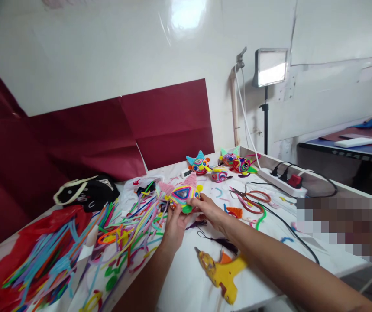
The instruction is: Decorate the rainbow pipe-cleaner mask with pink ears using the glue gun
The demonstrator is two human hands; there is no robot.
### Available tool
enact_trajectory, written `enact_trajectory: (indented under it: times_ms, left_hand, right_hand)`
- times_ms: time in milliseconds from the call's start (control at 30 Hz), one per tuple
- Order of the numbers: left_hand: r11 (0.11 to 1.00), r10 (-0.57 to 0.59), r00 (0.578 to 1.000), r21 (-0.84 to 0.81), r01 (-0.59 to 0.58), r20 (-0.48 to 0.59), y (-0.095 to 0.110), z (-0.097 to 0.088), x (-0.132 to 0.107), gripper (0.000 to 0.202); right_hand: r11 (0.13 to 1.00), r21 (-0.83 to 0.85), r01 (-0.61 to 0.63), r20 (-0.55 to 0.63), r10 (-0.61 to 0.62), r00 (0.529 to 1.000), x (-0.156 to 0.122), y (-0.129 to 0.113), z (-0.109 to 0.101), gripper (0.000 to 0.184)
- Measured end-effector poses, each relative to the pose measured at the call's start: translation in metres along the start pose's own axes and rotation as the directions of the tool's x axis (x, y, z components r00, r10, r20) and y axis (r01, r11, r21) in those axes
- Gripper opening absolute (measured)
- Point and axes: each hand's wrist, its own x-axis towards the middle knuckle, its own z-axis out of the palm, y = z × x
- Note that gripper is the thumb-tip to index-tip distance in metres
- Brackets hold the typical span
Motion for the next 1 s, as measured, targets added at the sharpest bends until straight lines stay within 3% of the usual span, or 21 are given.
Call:
enact_trajectory:
  times_ms: [433,633,833,1000]
  left_hand:
    - [0.998,0.066,0.998,0.012,-0.065,-0.022,-0.001,-0.002,0.003,0.066]
    - [0.997,0.076,0.996,0.009,-0.075,-0.055,0.004,-0.002,0.006,0.056]
    - [0.990,0.141,0.980,0.006,-0.142,-0.137,0.014,-0.008,0.013,0.056]
    - [0.986,0.164,0.967,0.055,-0.156,-0.193,0.018,-0.013,0.017,0.059]
  right_hand:
    - [0.975,-0.213,0.056,-0.022,-0.062,0.998,0.003,0.008,0.001,0.043]
    - [0.921,-0.378,0.093,-0.026,-0.111,0.994,0.014,0.007,-0.022,0.054]
    - [0.736,-0.659,0.156,0.076,-0.142,0.987,0.059,0.004,-0.068,0.028]
    - [0.533,-0.800,0.276,0.289,-0.062,0.955,0.089,0.009,-0.075,0.031]
